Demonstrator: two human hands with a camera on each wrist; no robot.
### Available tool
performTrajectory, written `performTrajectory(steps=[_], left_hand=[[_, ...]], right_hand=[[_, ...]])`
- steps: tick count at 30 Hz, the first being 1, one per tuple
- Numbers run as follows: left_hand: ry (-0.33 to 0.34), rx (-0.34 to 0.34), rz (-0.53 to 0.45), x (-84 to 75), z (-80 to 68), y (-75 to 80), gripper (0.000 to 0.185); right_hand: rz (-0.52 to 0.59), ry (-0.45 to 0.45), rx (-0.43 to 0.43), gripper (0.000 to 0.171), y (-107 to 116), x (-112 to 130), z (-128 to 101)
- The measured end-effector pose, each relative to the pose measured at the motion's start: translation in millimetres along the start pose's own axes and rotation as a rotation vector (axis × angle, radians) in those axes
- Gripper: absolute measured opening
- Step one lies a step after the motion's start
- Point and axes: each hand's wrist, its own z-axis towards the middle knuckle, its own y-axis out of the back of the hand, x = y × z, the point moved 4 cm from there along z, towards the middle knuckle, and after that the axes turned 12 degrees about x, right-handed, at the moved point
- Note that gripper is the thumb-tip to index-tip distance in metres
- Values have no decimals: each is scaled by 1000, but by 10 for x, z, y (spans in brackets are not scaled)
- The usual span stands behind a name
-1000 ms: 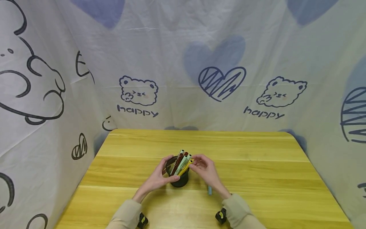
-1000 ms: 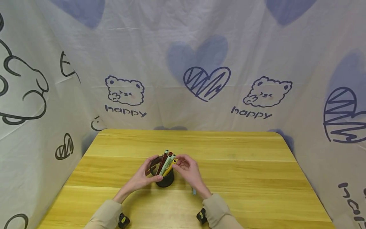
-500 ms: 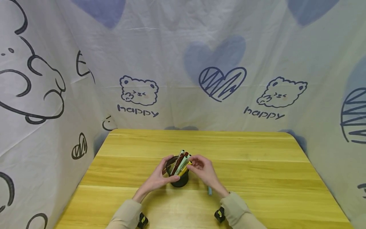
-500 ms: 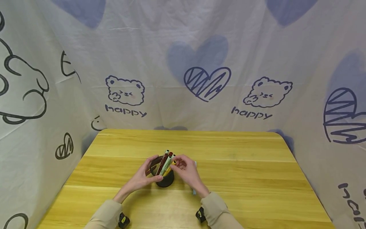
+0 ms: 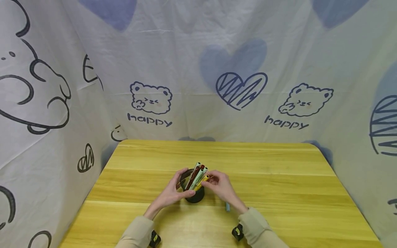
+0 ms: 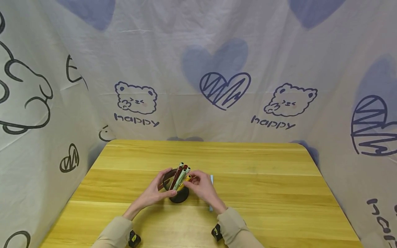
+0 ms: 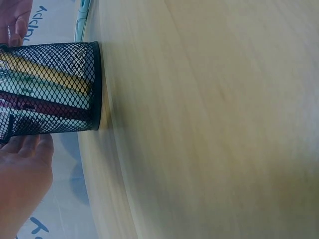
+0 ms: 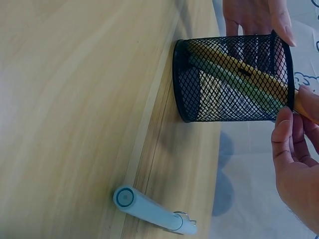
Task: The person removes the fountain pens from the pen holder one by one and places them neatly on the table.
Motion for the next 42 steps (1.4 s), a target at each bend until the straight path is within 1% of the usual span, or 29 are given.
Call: performTrajectory(steps=[3, 8, 17, 20, 24, 27, 34, 39, 42], left_hand=[[0, -1, -6, -11, -1, -3, 94], [-7, -5, -5, -20, 0, -3, 91], [-9, -5, -5, -2, 0, 1, 91], [-5, -7, -2, 3, 1, 0, 91], [3, -10, 0, -4, 0, -3, 92], [8, -11, -1, -6, 1, -1, 93], [4, -10, -5, 5, 2, 6, 95], [2, -14, -5, 8, 1, 3, 92], [-4, -20, 3, -5, -2, -2, 91]], right_hand=[[5, 2, -5, 24, 0, -2, 1], [18, 11, -39, 24, 11, 7, -8], [90, 20, -67, 22, 52, 37, -57], [132, 13, -57, 22, 65, 47, -76], [213, -12, -44, 23, 76, 44, -91], [262, -11, -43, 25, 85, 45, -101], [322, 80, -74, 23, 116, 87, -156], [357, 149, -109, 27, 145, 117, -197], [394, 188, -114, 30, 154, 134, -219]])
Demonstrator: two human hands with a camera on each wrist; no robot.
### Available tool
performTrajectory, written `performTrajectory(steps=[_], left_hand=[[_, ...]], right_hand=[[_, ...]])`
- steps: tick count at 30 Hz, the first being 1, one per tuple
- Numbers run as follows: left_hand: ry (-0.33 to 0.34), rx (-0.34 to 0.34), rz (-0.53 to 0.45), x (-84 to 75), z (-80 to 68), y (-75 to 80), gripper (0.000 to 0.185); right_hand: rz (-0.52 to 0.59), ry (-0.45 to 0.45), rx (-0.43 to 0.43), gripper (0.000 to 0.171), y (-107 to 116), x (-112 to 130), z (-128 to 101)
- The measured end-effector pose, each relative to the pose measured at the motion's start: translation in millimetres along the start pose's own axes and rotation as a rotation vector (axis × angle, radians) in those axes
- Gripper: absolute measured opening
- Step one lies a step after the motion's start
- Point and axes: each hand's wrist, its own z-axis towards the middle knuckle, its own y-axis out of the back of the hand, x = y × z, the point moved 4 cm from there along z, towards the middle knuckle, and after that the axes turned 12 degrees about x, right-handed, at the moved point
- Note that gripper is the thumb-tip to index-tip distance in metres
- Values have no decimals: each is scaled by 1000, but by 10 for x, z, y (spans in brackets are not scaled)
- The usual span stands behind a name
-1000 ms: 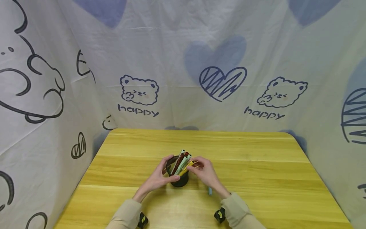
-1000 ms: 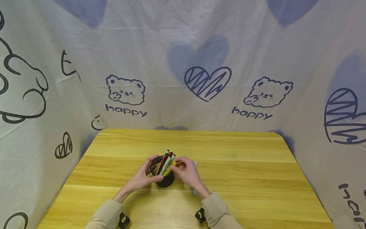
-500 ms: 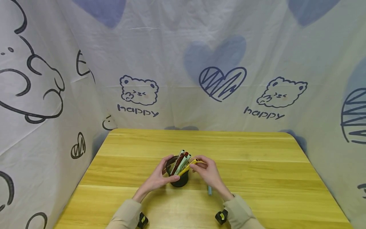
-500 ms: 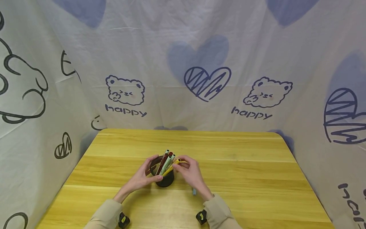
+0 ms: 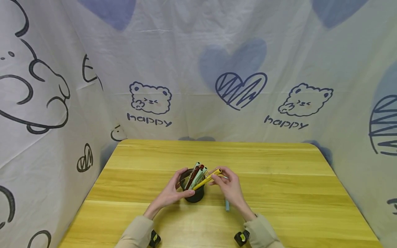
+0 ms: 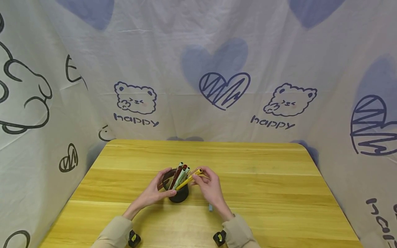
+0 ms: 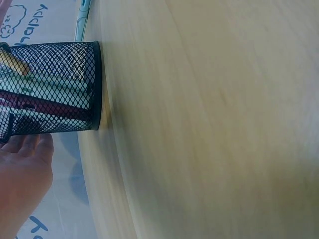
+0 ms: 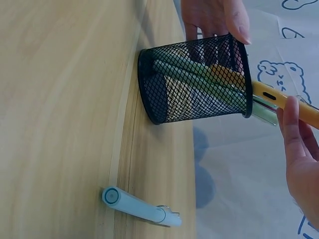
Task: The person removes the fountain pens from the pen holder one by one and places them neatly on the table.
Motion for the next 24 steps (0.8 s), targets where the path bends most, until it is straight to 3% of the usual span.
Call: performTrajectory(steps=[6, 13, 24], left_hand=[[7, -6, 6, -16, -8, -2, 92], [2, 7, 12, -17, -9, -3, 93], [-7, 13, 16, -20, -13, -1, 92]], right_hand=[[68, 80, -11, 28, 17, 16, -28], [74, 128, -53, 26, 68, 34, -65], [193, 100, -151, 26, 160, 54, -103]])
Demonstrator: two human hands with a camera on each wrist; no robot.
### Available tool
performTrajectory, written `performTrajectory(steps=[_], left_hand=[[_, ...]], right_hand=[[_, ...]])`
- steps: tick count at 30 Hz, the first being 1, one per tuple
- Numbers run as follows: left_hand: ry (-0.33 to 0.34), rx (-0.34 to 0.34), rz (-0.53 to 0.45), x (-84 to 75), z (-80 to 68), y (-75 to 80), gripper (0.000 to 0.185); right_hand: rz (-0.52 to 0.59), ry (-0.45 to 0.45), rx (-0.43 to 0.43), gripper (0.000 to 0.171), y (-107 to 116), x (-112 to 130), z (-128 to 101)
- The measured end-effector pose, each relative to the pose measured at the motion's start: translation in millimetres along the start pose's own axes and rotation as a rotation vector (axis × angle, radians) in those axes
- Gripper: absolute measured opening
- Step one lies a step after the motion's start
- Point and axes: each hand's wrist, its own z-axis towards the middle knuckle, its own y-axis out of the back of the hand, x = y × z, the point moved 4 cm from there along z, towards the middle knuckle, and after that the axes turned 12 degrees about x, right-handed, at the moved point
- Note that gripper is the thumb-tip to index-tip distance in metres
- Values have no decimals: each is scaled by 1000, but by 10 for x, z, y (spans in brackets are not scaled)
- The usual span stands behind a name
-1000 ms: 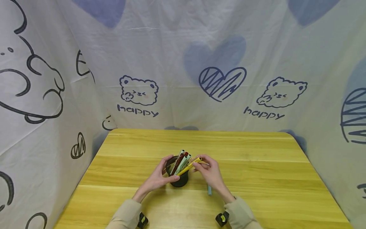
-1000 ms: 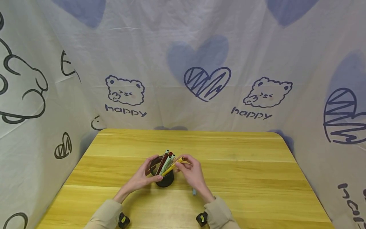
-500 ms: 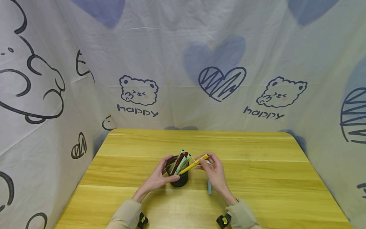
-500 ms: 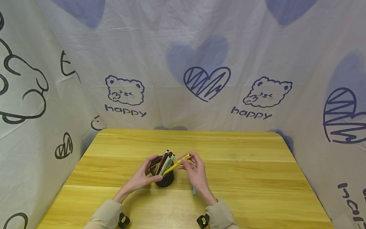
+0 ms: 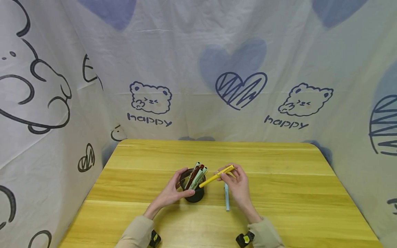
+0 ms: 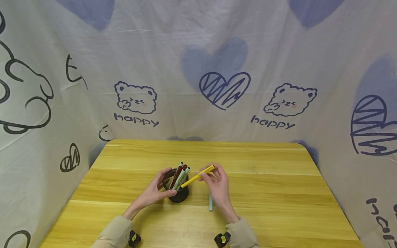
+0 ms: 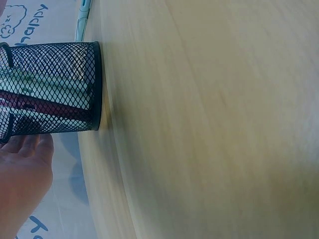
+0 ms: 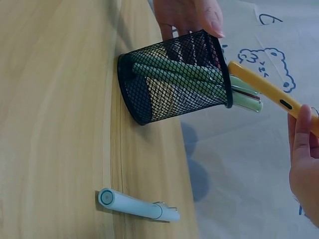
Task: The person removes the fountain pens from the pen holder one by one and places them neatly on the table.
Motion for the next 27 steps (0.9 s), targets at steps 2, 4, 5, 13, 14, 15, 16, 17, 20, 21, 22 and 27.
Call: performTrajectory(steps=[2, 4, 5, 13, 14, 15, 16, 17, 20, 21, 22, 27], left_hand=[[-1, 0, -5, 1, 3, -2, 93], [0, -3, -7, 3, 5, -3, 93], [1, -5, -7, 3, 3, -2, 93], [8, -11, 5, 19, 8, 1, 92], [7, -9, 7, 18, 9, 2, 92], [7, -8, 6, 21, 11, 3, 92], [7, -7, 5, 21, 13, 3, 93], [7, -6, 4, 21, 15, 4, 93], [8, -3, 4, 20, 15, 5, 93], [9, -2, 2, 21, 17, 5, 93], [7, -1, 1, 19, 17, 4, 93], [4, -2, 3, 19, 14, 4, 92]], right_hand=[[14, -3, -8, 26, 17, 6, -6], [19, -6, -19, 25, 33, 15, -11], [20, -12, -25, 24, 43, 17, -14], [119, -8, -65, 15, 117, 11, -28], [135, 0, -67, 15, 128, 11, -29], [147, 7, -67, 15, 139, 12, -30], [157, 13, -66, 16, 151, 12, -31], [161, 20, -66, 16, 164, 14, -32], [150, 28, -70, 18, 204, 18, -38], [144, 31, -70, 19, 218, 20, -41], [140, 33, -71, 21, 233, 19, -45], [86, 17, -91, 24, 313, 4, -61]])
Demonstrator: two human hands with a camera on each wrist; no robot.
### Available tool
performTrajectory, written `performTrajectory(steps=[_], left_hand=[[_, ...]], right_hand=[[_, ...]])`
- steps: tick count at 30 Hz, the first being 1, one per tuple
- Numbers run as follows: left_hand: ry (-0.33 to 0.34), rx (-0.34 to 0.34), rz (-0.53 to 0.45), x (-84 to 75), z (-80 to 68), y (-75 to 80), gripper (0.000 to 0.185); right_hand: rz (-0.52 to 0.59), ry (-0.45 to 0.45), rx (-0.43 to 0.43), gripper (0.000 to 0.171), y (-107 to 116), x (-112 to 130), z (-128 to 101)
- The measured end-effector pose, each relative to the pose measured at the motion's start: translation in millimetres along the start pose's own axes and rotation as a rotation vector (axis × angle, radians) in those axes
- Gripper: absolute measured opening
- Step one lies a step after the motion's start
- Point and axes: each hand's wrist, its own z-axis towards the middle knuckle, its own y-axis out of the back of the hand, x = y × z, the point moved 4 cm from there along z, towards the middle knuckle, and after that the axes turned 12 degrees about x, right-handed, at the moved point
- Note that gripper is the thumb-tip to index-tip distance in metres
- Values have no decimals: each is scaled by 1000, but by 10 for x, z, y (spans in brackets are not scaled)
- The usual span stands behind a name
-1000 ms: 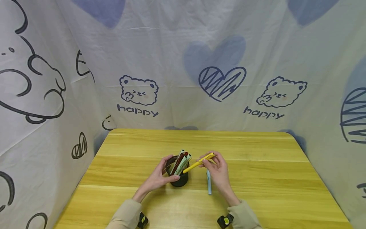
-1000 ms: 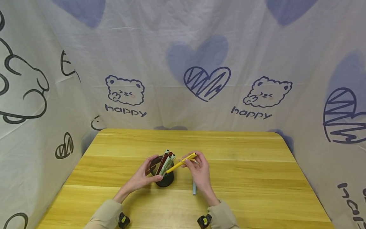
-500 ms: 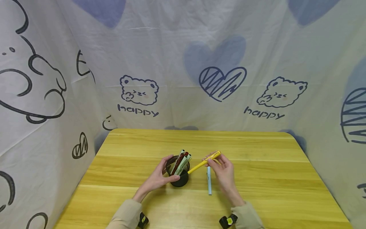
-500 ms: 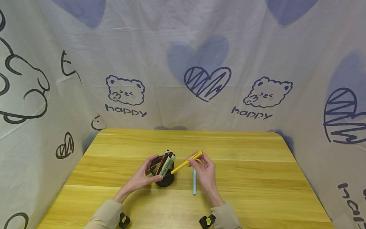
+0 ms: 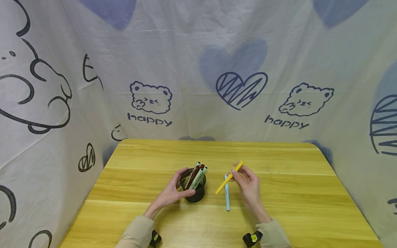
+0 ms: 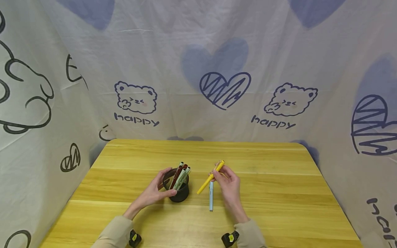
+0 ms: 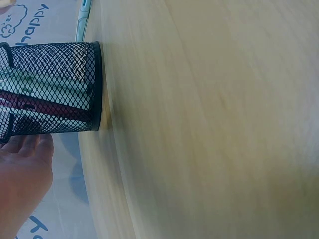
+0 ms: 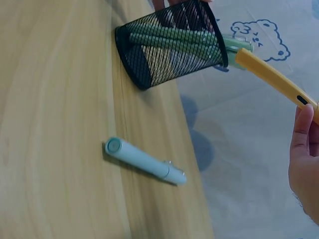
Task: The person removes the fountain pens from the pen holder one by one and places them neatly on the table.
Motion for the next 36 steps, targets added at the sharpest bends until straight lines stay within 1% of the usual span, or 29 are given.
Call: performTrajectory(steps=[8, 12, 14, 19, 27, 36], left_hand=[[4, -2, -2, -4, -7, -1, 93], [-4, 5, -6, -16, -6, -4, 93], [-8, 7, -11, -19, -7, -4, 93], [-4, 5, -11, -15, -8, -3, 92], [1, 4, -6, -12, -9, -2, 91], [-1, 8, -3, -7, -2, 2, 92]], right_hand=[[-73, -53, -33, 26, 114, -29, -14], [-116, -103, -65, 34, 166, -52, -15], [-138, -122, -71, 39, 193, -65, -12], [-190, -160, -63, 39, 261, -93, -14], [-283, -266, -65, 43, 384, -142, -27], [-359, -387, -120, 42, 503, -261, -54]])
